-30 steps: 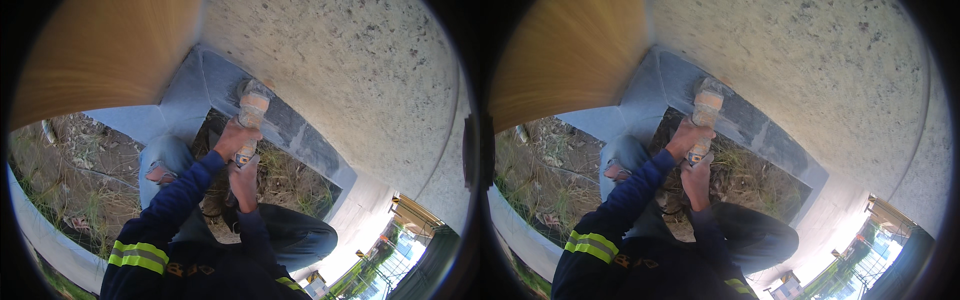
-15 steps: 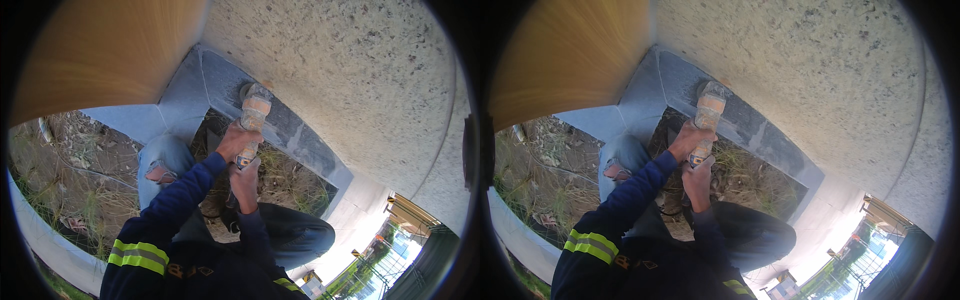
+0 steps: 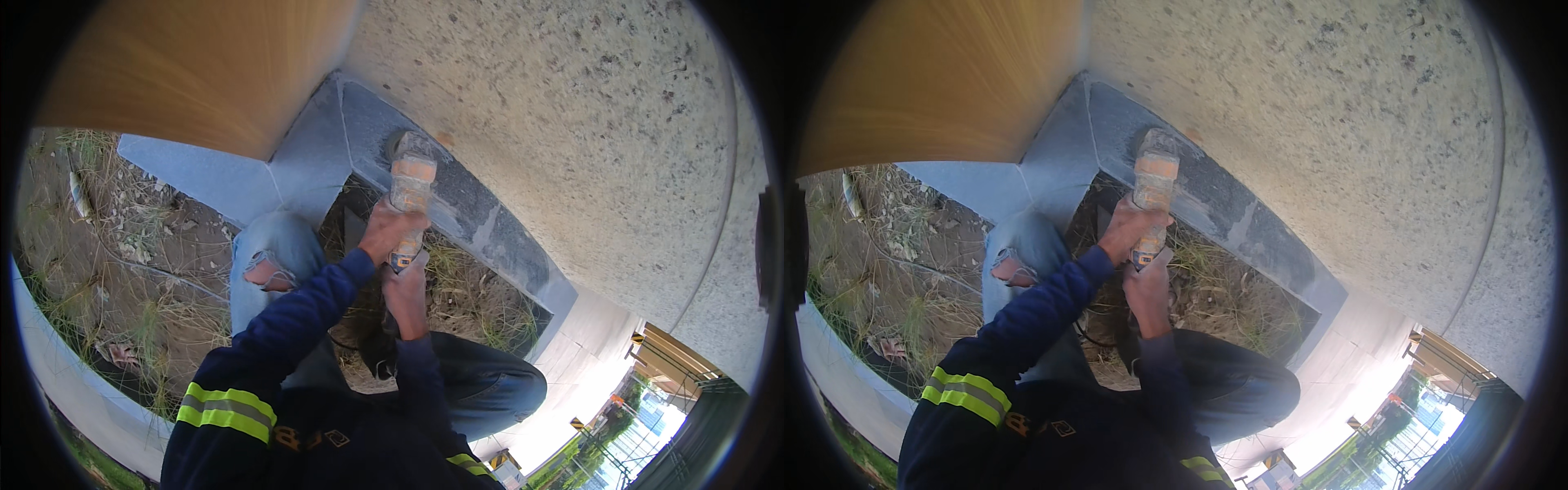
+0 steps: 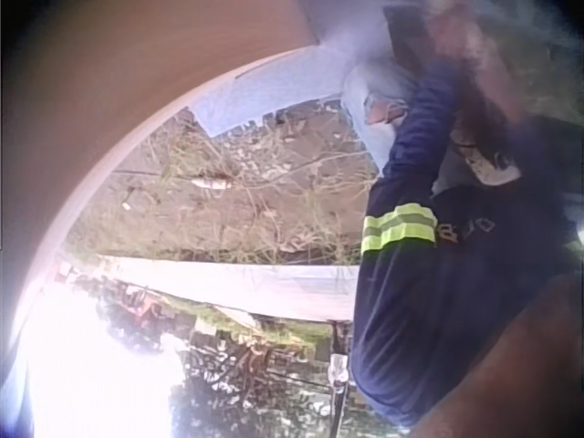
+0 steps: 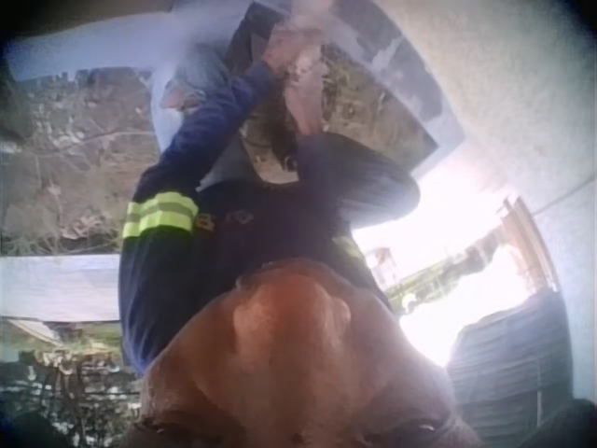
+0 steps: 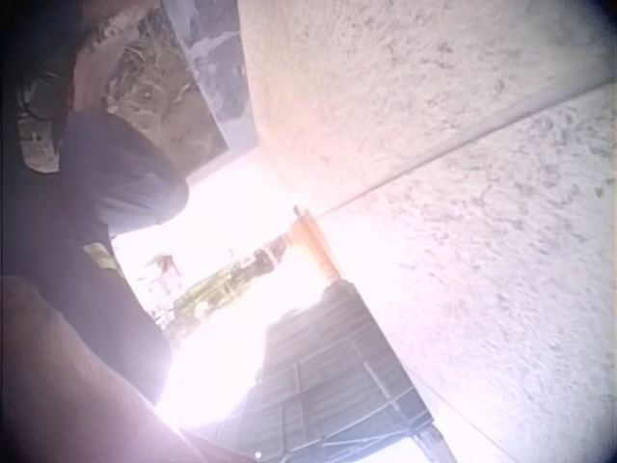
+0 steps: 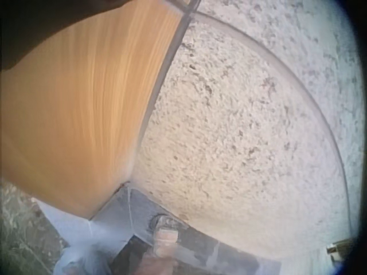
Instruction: The person kneels and uses an angle grinder to smooth the edge of a concrete base. A security guard walks past in the background while the person continues grinding.
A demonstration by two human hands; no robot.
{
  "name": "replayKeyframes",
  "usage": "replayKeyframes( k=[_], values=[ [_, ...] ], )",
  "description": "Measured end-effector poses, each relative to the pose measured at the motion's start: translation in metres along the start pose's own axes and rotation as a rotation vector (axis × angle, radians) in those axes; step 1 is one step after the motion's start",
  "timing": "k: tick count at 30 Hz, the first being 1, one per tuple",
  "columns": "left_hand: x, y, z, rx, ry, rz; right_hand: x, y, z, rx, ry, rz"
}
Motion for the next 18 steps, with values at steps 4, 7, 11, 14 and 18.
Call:
replayKeyframes(
  k=[4,7,11,14,18],
  values=[
    [0.001,-0.007,0.005,-0.126,0.075,-0.011,-0.009,0.006,-0.003,0.058,-0.014,0.005],
    [0.01,-0.004,0.003,-0.097,0.082,-0.035,-0.009,0.002,0.0,0.014,0.021,0.05],
    [0.016,0.003,-0.006,-0.072,0.071,-0.099,-0.015,0.004,-0.008,-0.02,0.024,-0.008],
    [0.007,-0.004,-0.008,-0.08,0.065,-0.053,-0.008,0.008,-0.013,-0.013,-0.012,0.039],
    [0.005,-0.002,-0.005,-0.042,0.073,-0.001,0.001,0.002,-0.007,0.004,0.064,0.182]
  ],
)
Point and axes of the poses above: each hand's wrist, its own z-axis away from the middle knuckle, its own y-axis out of the palm, x = y × z, the point moved 4 cm from there along -z, towards the middle knuckle, and after that the axes turned 5 degrees about y, right-handed, at the moved point
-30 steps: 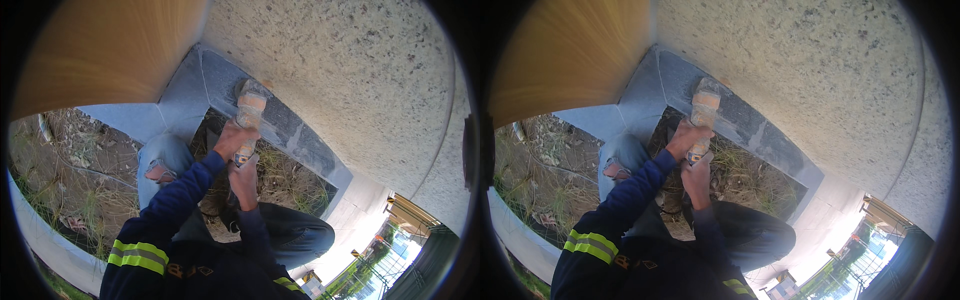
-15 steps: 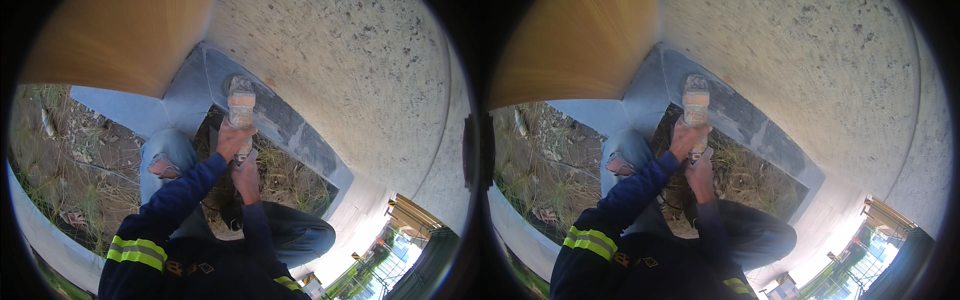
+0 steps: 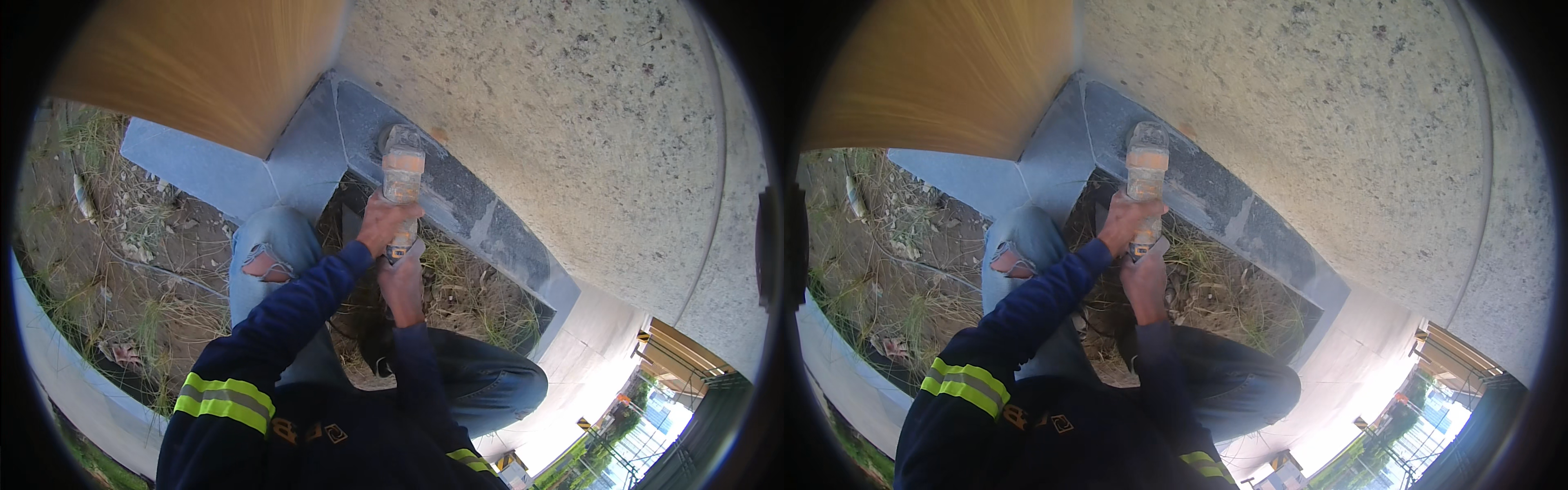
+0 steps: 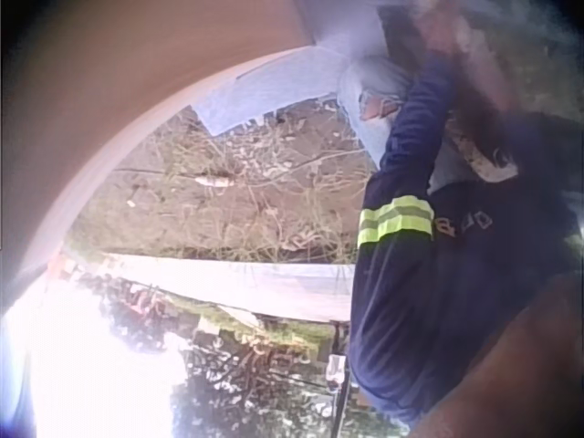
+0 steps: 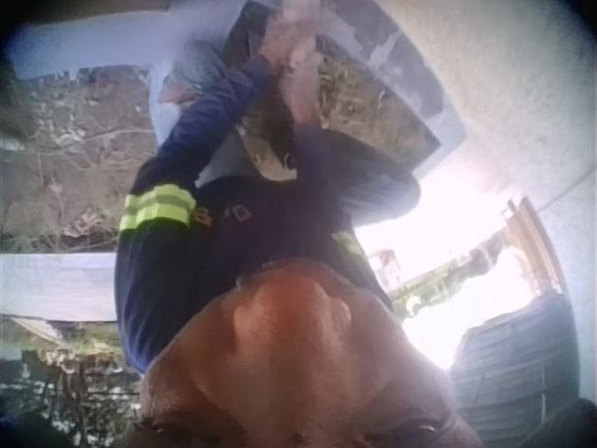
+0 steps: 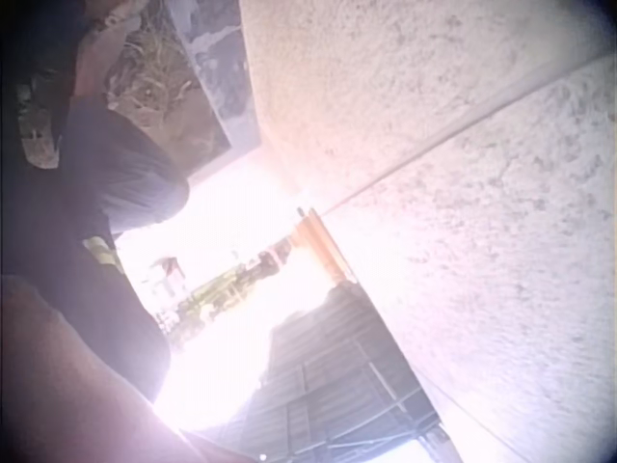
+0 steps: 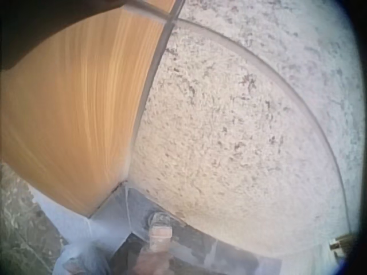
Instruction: The person kneels and uses an angle grinder to smooth the edge of a concrete base. A security guard walks past in the background while the person continues grinding.
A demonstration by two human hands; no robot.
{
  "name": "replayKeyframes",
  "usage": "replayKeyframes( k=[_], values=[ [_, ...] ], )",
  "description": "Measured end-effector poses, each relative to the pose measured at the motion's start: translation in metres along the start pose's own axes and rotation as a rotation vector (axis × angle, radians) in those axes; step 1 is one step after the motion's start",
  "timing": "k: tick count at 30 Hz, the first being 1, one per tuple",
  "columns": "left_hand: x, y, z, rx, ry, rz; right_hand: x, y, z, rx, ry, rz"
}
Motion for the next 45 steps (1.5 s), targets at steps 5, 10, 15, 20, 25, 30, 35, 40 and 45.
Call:
replayKeyframes(
  k=[5,10,15,20,25,30,35,40,45],
  values=[
    [-0.014,0.006,0.0,-0.024,0.004,-0.07,-0.002,0.006,-0.006,-0.049,-0.1,-0.145],
    [-0.01,0.001,-0.002,-0.043,-0.039,-0.08,-0.003,0.008,-0.008,-0.03,-0.08,-0.096],
    [-0.008,0.002,-0.004,-0.059,-0.033,-0.096,-0.003,0.011,-0.006,-0.035,-0.085,-0.125],
    [-0.029,-0.014,-0.017,-0.075,0.023,-0.05,0.015,0.02,-0.022,0.027,-0.11,-0.151],
    [-0.015,-0.015,-0.015,-0.098,0.038,-0.093,0.024,0.013,-0.007,0.034,-0.076,-0.187],
    [-0.031,-0.015,-0.014,-0.129,-0.029,-0.106,0.03,0.015,-0.013,0.025,-0.103,-0.112],
    [-0.032,-0.013,-0.011,-0.116,-0.021,-0.097,0.021,0.017,-0.014,0.037,-0.103,-0.147],
    [-0.012,-0.018,-0.018,-0.118,0.006,-0.169,0.017,0.019,-0.011,0.004,-0.105,-0.14],
    [-0.034,-0.022,-0.017,-0.075,-0.033,-0.083,0.026,0.023,-0.017,0.033,-0.125,-0.123]
  ],
)
Point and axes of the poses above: each hand's wrist, its own z-axis away from the middle knuckle, its own y-axis out of the palm, x = y × z, the point moved 4 cm from there along -z, towards the middle knuckle, and after that the axes turned 5 degrees about y, right-handed, at the moved point
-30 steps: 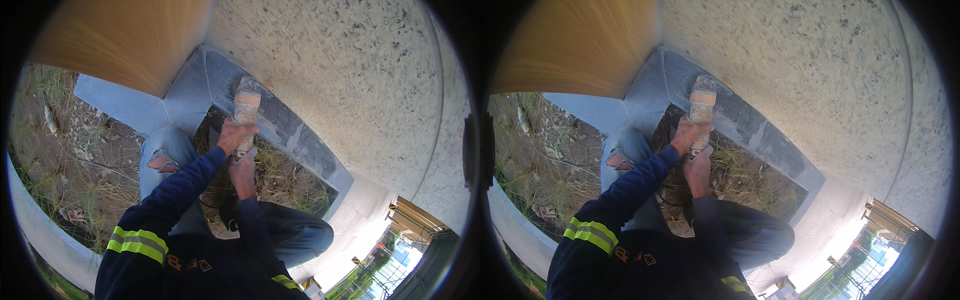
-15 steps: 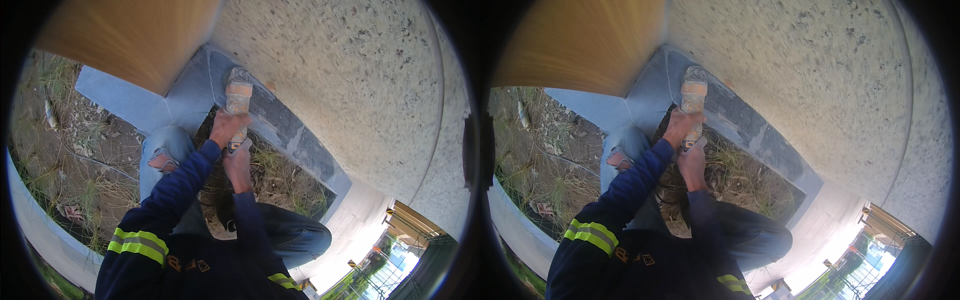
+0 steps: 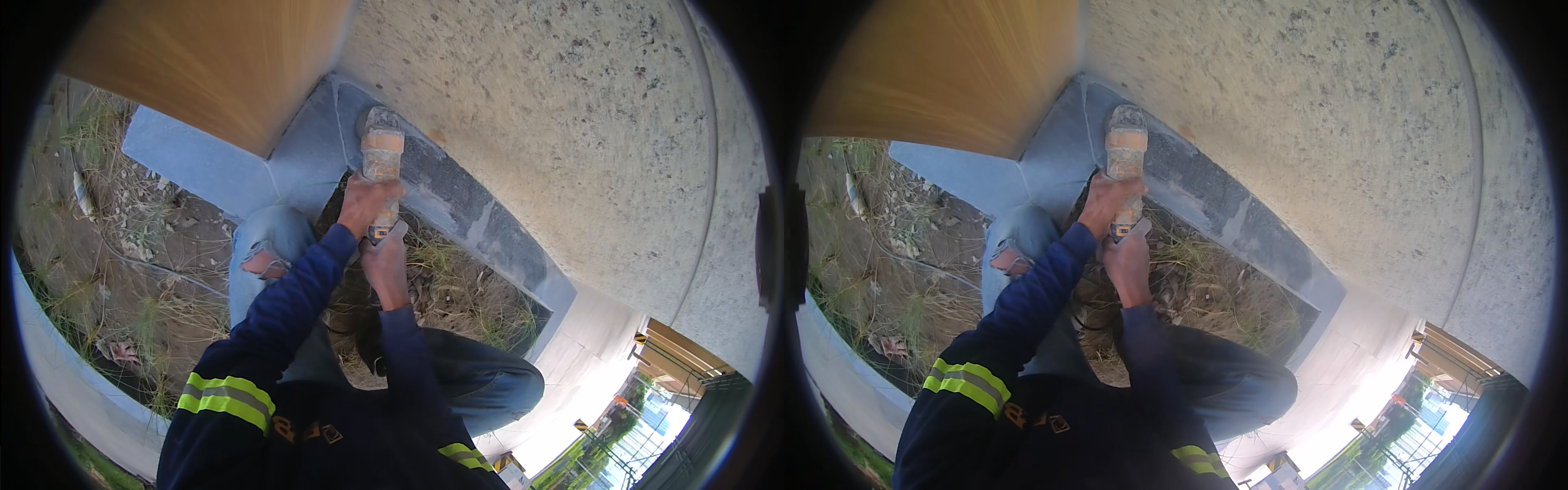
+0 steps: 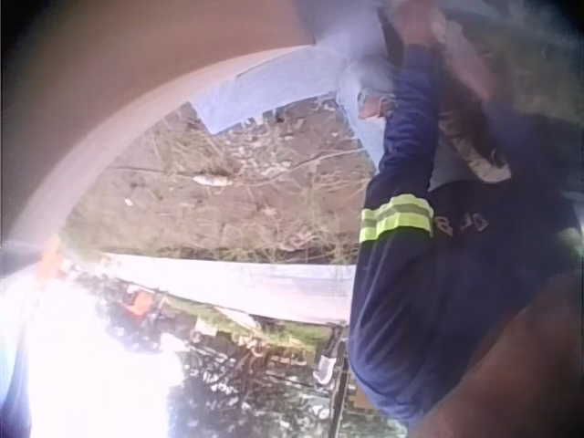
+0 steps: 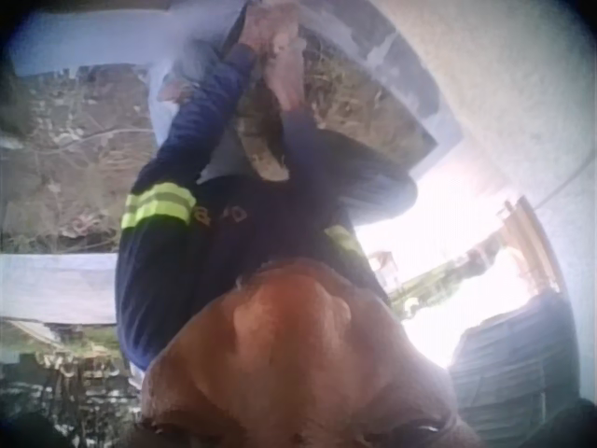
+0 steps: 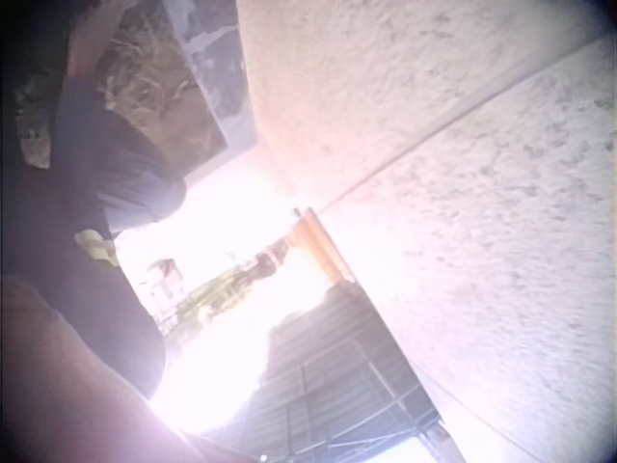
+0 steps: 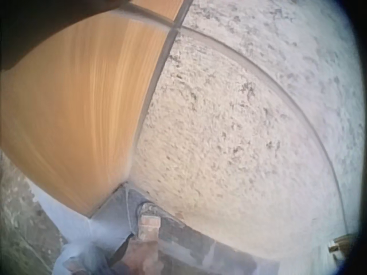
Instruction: The person kneels and uses an angle grinder to smooth the edge of a concrete base. A security guard walks past in the background while the person continues grinding.
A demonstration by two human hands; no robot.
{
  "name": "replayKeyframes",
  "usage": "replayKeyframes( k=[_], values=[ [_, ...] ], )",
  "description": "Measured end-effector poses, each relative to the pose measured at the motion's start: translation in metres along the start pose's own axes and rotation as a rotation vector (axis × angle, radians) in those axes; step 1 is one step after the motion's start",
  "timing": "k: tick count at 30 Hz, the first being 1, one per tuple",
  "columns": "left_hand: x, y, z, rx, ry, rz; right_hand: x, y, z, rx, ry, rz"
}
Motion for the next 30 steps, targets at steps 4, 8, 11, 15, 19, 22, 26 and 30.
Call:
replayKeyframes(
  k=[4,8,11,15,19,22,26,30],
  values=[
    [0.011,-0.001,-0.001,-0.053,-0.007,-0.117,0.013,-0.007,0.014,-0.012,-0.027,-0.063],
    [0.005,0.001,-0.009,0.051,0.079,-0.16,0.019,-0.011,0.007,0.013,-0.021,-0.026],
    [0.001,-0.001,-0.004,-0.015,0.068,-0.052,0.026,-0.016,0.007,0.081,0.047,-0.049],
    [0.016,-0.001,0.003,-0.078,0.082,-0.149,0.009,-0.011,0.015,0.024,-0.072,-0.108],
    [0.023,-0.01,-0.015,0.085,0.266,-0.293,0.017,-0.014,0.008,0.073,-0.05,-0.109],
    [0.016,0.002,-0.002,-0.005,0.161,-0.214,0.004,-0.016,0.009,0.058,-0.053,-0.062],
    [0.013,0.002,0.007,-0.045,0.097,-0.091,0.006,-0.015,0.014,0.045,-0.068,-0.09],
    [0.011,0.001,-0.01,-0.051,0.033,-0.163,0.014,-0.018,0.002,0.055,-0.039,-0.111]
  ],
)
Point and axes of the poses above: each hand's wrist, its own z-axis away from the middle knuckle, its own y-axis out of the palm, x = y × z, the point moved 4 cm from there along -z, towards the middle knuckle, and after that the axes turned 5 degrees about y, right-handed, at the moved point
